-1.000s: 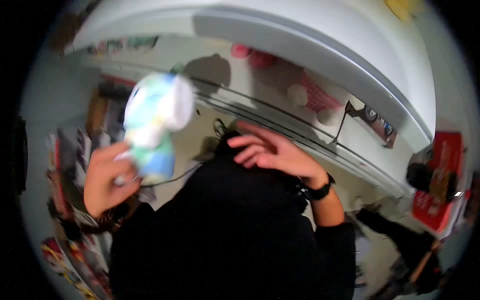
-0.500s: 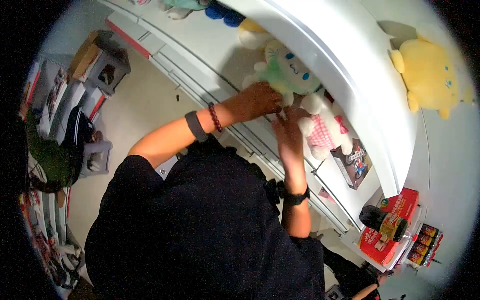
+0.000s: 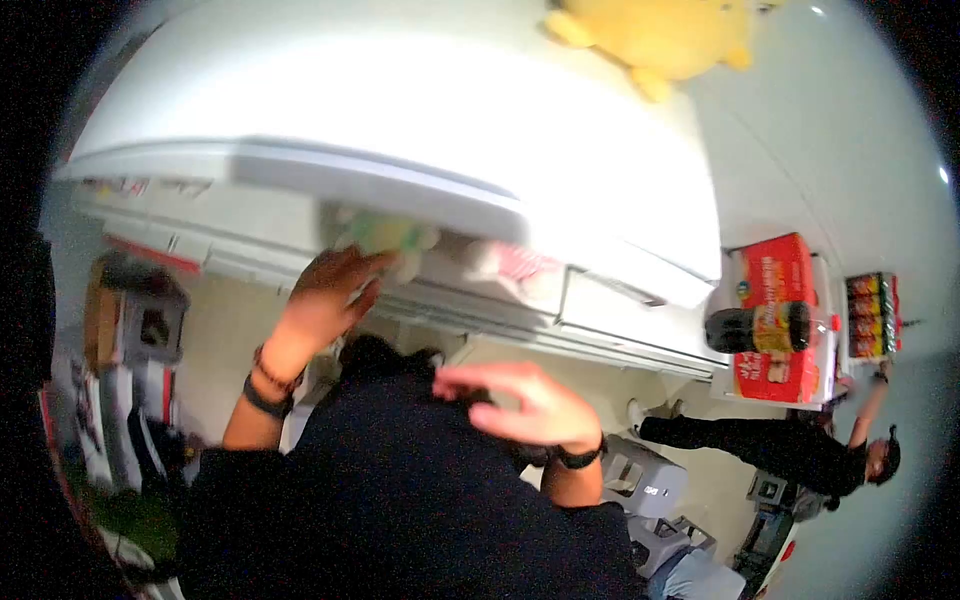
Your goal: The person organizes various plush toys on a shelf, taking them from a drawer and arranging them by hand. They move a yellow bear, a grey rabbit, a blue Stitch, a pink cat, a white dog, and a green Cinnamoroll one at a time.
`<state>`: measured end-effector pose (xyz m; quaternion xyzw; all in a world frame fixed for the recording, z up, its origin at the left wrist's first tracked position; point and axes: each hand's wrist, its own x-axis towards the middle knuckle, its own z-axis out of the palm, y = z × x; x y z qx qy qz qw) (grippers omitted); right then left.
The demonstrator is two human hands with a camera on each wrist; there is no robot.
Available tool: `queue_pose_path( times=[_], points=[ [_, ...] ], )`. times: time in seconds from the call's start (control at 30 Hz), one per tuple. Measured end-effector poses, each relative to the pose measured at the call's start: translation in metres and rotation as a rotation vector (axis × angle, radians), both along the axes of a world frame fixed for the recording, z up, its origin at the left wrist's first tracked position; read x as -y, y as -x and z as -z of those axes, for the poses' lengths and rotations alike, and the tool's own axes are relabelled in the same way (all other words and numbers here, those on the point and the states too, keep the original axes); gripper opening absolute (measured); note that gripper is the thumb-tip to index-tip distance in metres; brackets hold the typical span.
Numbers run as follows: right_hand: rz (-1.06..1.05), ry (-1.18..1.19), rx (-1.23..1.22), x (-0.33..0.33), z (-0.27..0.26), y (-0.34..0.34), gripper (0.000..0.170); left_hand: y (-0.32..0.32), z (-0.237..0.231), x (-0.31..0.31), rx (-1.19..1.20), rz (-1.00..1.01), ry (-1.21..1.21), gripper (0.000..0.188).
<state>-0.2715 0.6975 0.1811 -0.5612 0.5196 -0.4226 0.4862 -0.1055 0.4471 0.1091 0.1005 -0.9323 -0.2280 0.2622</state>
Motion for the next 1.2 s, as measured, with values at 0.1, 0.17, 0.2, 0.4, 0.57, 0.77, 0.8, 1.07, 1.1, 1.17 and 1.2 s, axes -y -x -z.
queue_pose_path(
  times=[0.1,0.17,0.2,0.4,0.57,0.77,0.8,1.07,1.1,1.17,1.2],
  points=[
    [-0.128,0.226,0.086,-0.035,-0.047,0.034,0.047,-0.013,-0.004,-0.001,0.048,-0.059,-0.260,0.032],
    [-0.004,0.522,0.150,-0.054,-0.072,0.063,0.043,-0.019,0.004,-0.004,-0.038,-0.173,-0.298,0.017],
    [0.179,0.634,0.153,-0.066,-0.080,0.075,0.037,-0.022,0.006,-0.007,-0.065,-0.198,-0.353,0.016],
    [0.975,0.361,-0.278,-0.011,-0.181,0.165,0.039,-0.033,0.010,-0.006,-0.040,-0.300,-0.493,0.014],
    [1.062,0.119,-0.493,0.066,-0.199,0.232,0.038,-0.033,0.008,-0.007,-0.129,-0.330,-0.430,0.012],
    [0.916,0.322,-0.466,0.079,-0.196,0.284,0.044,-0.050,0.019,-0.016,-0.209,-0.386,-0.397,0.014],
    [0.893,0.386,-0.421,0.073,-0.207,0.256,0.035,-0.056,0.012,-0.018,-0.194,-0.407,-0.451,0.014],
    [1.154,0.506,-0.648,-0.006,-0.208,0.031,0.040,-0.072,0.010,0.006,-0.189,-0.298,-0.671,0.016],
    [1.212,0.450,-0.670,0.005,-0.200,0.003,0.040,-0.070,0.013,0.011,-0.176,-0.229,-0.680,0.017],
    [1.331,0.266,-0.715,0.037,-0.189,-0.049,0.042,-0.070,0.011,0.019,-0.136,-0.080,-0.697,0.018],
    [1.380,0.172,-0.735,0.057,-0.187,-0.075,0.042,-0.072,0.009,0.027,-0.117,0.010,-0.688,0.019]
  ],
)
